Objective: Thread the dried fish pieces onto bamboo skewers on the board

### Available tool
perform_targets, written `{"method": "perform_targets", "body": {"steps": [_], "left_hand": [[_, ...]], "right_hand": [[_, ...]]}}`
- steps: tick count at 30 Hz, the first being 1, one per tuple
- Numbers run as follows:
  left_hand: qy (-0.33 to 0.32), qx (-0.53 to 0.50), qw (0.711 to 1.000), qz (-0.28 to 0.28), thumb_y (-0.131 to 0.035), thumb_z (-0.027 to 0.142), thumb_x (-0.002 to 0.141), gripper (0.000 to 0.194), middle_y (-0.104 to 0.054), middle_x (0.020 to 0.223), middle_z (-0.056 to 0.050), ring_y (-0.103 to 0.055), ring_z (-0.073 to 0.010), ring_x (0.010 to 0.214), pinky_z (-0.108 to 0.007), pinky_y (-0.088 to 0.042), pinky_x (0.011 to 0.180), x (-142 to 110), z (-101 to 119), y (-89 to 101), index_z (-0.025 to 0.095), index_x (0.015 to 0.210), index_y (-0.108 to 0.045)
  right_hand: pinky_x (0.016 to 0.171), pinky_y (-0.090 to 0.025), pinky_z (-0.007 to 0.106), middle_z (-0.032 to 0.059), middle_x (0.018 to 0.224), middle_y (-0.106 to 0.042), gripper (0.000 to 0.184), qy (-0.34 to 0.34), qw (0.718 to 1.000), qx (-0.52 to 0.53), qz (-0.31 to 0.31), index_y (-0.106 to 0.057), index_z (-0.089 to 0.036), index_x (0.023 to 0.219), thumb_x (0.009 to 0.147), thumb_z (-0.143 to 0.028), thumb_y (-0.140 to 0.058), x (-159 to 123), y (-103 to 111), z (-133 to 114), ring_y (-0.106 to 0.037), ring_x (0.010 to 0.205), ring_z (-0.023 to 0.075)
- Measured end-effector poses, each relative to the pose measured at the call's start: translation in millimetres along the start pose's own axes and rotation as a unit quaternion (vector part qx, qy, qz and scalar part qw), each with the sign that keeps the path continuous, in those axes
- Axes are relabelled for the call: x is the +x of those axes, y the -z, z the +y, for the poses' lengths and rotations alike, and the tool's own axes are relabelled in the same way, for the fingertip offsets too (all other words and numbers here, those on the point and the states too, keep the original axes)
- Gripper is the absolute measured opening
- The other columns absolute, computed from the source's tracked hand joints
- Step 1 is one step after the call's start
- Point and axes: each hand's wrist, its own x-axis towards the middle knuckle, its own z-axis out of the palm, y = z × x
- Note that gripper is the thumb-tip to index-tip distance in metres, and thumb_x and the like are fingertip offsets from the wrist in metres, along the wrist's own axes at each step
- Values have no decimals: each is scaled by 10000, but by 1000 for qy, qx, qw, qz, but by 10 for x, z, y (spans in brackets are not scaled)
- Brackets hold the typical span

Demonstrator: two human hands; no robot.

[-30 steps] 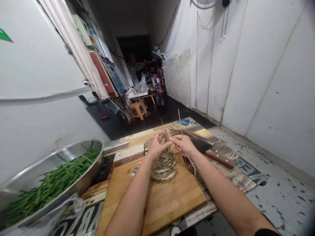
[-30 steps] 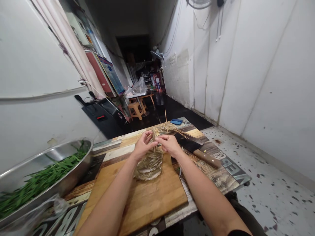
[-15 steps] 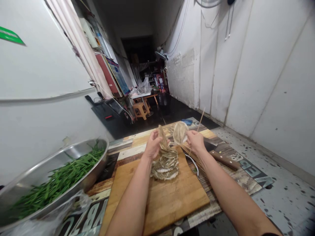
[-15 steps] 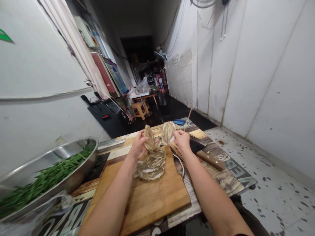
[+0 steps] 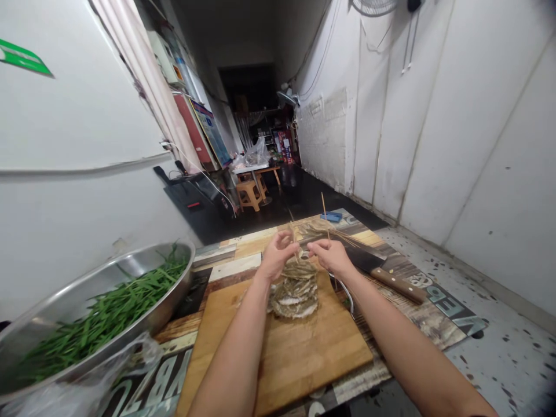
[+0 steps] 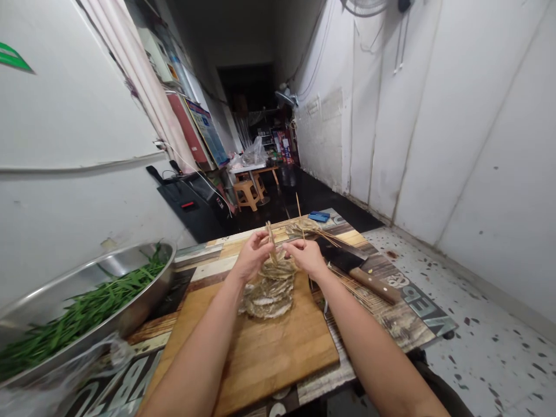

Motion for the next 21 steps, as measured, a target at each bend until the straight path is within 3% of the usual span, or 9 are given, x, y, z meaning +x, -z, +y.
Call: {"method": "perform_targets", "body": {"steps": [4,8,12,15,21], "left_hand": [[-11,79,996,-29,-796,268,575,478,-583,1070,-44,-511,-210,1115,-329,-439,895,-23,-43,-122,205,953,-511],[-23,102,994,-32,-780,259,590,458,-571,1111,-57,-478,-219,1171,-338,-411,941,-30,-33,-104,205,958,-514],[-40,134,990,-26,-725,215,614,397,-563,1107,-61,-490,-215,1167,-348,-377,976,-12,-59,-77,192,952,-518],[-67,163,984,-2,-679,152,585,386,-562,1068,-59,-511,-212,1143,-335,-373,972,3,-74,-103,185,929,-507],[-62,156,986,11,-619,136,556,367,-587,1007,-50,-515,-226,1137,-307,-414,900,-8,-21,-129,192,898,-496]], "right_hand": [[318,-187,194,-16,545,-606,306,-44,996,75,-19,-661,-134,746,618,-406,-719,-7,-1,-33,-297,309,24],[317,-205,188,-54,436,-526,303,-37,996,78,-27,-662,-131,779,627,-390,-705,-19,-3,-56,-300,294,33],[375,-326,199,-4,528,-620,236,35,999,-24,22,-701,-130,764,648,-332,-662,-29,-13,-71,-453,375,76],[530,-456,229,40,693,-701,196,101,988,-104,53,-722,-149,748,663,-305,-639,-45,-36,-68,-609,572,142],[641,-502,275,65,801,-726,253,94,987,-122,42,-729,-162,819,693,-366,-646,-57,-51,-19,-653,684,184]]}}
